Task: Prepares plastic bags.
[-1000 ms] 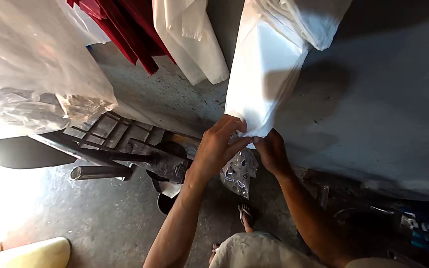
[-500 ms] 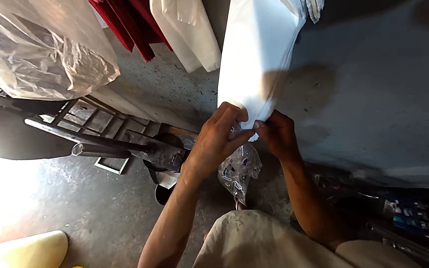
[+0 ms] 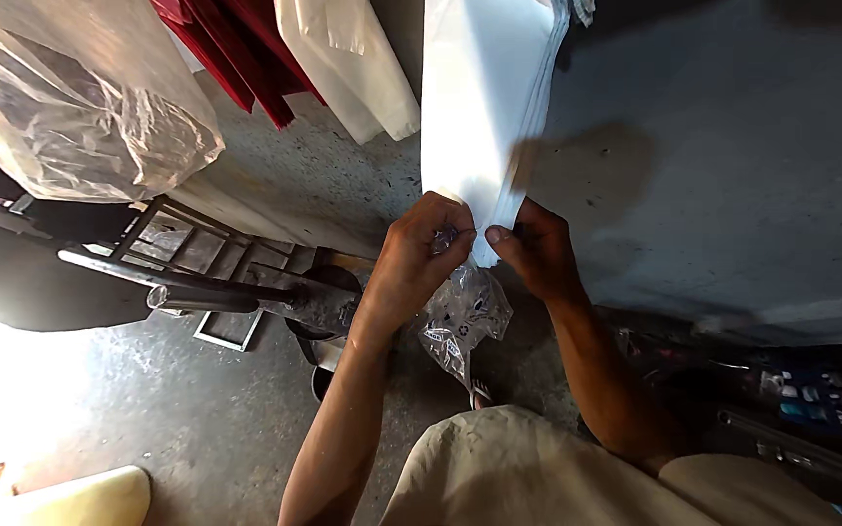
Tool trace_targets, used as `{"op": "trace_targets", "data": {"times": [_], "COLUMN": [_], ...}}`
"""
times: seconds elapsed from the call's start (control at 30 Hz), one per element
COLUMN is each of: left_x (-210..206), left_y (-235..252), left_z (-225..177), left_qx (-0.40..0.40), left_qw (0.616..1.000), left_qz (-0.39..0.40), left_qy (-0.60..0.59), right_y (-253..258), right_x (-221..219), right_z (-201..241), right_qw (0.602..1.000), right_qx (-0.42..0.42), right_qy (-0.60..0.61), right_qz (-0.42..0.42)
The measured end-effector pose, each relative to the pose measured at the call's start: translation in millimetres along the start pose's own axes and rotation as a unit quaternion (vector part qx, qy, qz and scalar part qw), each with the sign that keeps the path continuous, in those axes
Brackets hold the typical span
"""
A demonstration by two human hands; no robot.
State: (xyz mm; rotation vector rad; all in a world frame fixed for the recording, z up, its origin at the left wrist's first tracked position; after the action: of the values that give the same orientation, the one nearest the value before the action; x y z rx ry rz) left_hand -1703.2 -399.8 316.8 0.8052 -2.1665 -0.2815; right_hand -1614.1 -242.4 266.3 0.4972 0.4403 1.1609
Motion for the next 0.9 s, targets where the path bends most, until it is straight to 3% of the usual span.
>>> {"op": "trace_targets", "data": {"times": [0.3, 0.63, 0.9], "left_x": [3.5, 13.3, 7.6], "left_y": [-6.7, -12.2, -14.3], "left_z": [-4.4, -4.9, -17.5], "left_qx": [0.012, 0.011, 0.050], "left_qw": [1.000, 0.999, 0.998], "left_qz": [-0.004, -0.003, -0.021], "left_qy": [-0.028, -0.044, 0.028], "right_y": [-4.2, 5.4, 8.9], "right_x": [0.9, -7.7, -8.2], "right_z": [8.7, 10.2, 11.7], "right_qw": [0.999, 0.999, 0.999], "right_qx": [-0.040, 0.002, 0.013], "right_qy": [-0.005, 0.009, 0.001], "right_qz": [0.021, 0.051, 0.048]}}
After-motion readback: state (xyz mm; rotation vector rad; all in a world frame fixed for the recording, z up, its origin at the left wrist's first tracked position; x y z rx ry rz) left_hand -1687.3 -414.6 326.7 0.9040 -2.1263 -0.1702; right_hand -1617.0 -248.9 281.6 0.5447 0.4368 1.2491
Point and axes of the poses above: each hand's wrist, its own y-axis towards the middle knuckle, its own x-axis out of the back of the hand, z = x × y, the point moved 3 cm from there along y, towards the middle knuckle, and after that the axes turned 8 degrees about y, right-handed, at the moved point
